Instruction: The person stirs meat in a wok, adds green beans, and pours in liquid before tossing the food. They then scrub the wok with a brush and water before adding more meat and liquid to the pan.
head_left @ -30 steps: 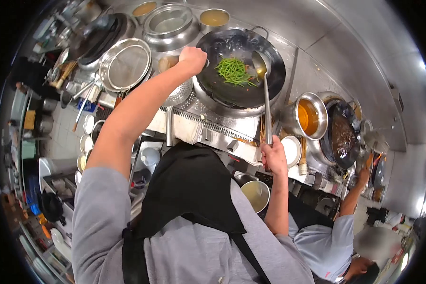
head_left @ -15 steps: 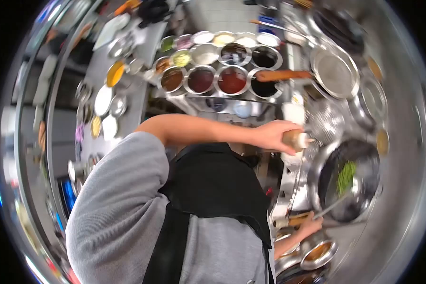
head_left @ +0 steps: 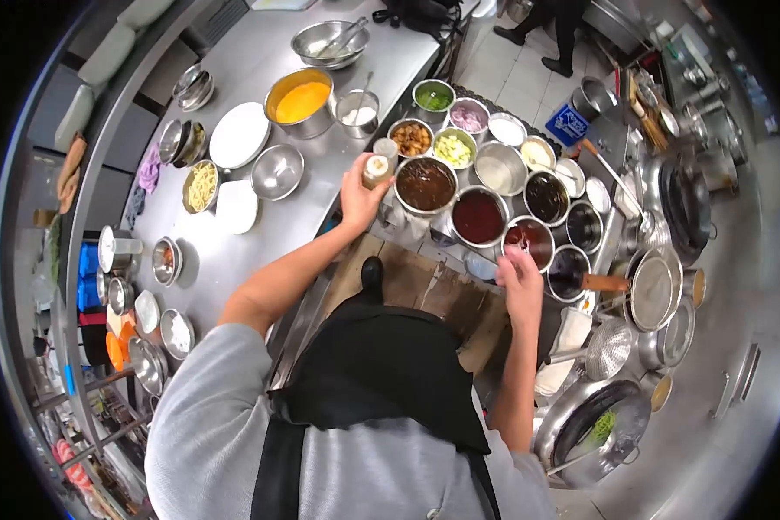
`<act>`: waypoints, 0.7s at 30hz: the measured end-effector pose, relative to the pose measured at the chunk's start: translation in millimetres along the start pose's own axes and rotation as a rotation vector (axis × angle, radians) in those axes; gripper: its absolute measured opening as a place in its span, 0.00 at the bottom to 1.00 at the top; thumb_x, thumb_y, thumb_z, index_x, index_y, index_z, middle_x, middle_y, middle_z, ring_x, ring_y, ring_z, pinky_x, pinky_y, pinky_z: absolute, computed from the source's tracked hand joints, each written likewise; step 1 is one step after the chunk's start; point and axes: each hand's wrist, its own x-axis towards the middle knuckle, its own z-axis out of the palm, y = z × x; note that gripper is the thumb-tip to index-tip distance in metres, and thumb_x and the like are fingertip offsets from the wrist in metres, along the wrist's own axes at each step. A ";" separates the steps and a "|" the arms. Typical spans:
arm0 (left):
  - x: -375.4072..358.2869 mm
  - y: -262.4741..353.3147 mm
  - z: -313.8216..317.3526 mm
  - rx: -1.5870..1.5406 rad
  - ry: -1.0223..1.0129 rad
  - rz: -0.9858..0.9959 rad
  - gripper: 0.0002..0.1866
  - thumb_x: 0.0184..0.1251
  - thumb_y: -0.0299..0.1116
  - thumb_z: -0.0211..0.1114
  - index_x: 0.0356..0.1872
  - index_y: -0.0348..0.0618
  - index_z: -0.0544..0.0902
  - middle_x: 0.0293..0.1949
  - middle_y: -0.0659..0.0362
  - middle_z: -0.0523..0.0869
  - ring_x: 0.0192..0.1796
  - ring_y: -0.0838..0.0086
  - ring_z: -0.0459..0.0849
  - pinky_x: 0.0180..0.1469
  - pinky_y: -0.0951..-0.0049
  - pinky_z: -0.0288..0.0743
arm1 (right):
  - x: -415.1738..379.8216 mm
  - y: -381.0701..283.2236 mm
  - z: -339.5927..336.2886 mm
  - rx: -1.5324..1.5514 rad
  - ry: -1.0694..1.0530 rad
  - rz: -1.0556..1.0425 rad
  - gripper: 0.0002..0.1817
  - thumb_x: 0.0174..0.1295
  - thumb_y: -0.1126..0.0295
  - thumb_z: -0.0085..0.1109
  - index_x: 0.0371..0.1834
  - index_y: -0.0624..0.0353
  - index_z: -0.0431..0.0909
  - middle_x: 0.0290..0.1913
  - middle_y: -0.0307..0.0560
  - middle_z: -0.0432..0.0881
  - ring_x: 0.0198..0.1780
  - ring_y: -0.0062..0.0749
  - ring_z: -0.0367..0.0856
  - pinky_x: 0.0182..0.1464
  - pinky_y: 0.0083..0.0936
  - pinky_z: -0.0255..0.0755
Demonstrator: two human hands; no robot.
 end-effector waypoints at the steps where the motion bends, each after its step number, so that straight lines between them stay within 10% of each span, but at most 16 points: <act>1: 6.2 -14.4 5.4 -0.020 -0.020 -0.011 0.34 0.53 0.37 0.81 0.62 0.46 0.77 0.52 0.49 0.85 0.54 0.50 0.81 0.59 0.56 0.74 | 27.2 -16.9 30.8 -0.003 -0.051 0.015 0.18 0.71 0.69 0.62 0.61 0.65 0.79 0.47 0.43 0.85 0.38 0.22 0.82 0.39 0.19 0.77; 6: 3.1 -46.8 17.3 0.023 0.038 0.038 0.43 0.52 0.33 0.81 0.70 0.38 0.68 0.63 0.45 0.77 0.62 0.51 0.77 0.65 0.56 0.72 | 185.4 -25.0 131.5 0.101 -0.259 0.092 0.19 0.70 0.71 0.61 0.61 0.67 0.77 0.42 0.44 0.84 0.36 0.25 0.83 0.33 0.21 0.78; 10: -88.4 -132.5 93.5 -0.331 0.070 -0.659 0.50 0.53 0.20 0.74 0.75 0.41 0.53 0.50 0.50 0.76 0.53 0.65 0.78 0.58 0.64 0.74 | 305.8 -5.0 189.9 0.083 -0.180 0.147 0.24 0.69 0.67 0.63 0.65 0.67 0.74 0.42 0.46 0.82 0.29 0.27 0.82 0.23 0.21 0.73; 12: -86.9 -97.7 91.8 -0.574 -0.242 -1.019 0.49 0.54 0.18 0.70 0.75 0.42 0.49 0.46 0.53 0.76 0.48 0.66 0.78 0.55 0.66 0.74 | 350.2 6.7 211.0 0.101 -0.192 0.173 0.23 0.70 0.67 0.63 0.64 0.65 0.74 0.43 0.46 0.82 0.29 0.26 0.82 0.21 0.21 0.69; 17: -106.1 -136.5 104.8 -0.327 -0.851 -0.573 0.23 0.67 0.33 0.68 0.61 0.35 0.80 0.59 0.46 0.85 0.56 0.57 0.86 0.55 0.56 0.77 | 403.7 26.0 226.2 0.036 -0.484 0.155 0.15 0.70 0.65 0.64 0.52 0.64 0.78 0.42 0.47 0.85 0.26 0.25 0.82 0.23 0.22 0.69; 21: -136.3 -155.0 91.8 0.110 -0.844 -0.552 0.22 0.71 0.46 0.64 0.48 0.33 0.86 0.46 0.38 0.87 0.53 0.46 0.86 0.56 0.53 0.77 | 357.0 0.8 203.7 -0.328 -0.451 -0.319 0.11 0.71 0.66 0.64 0.41 0.66 0.82 0.32 0.48 0.88 0.30 0.26 0.86 0.36 0.27 0.77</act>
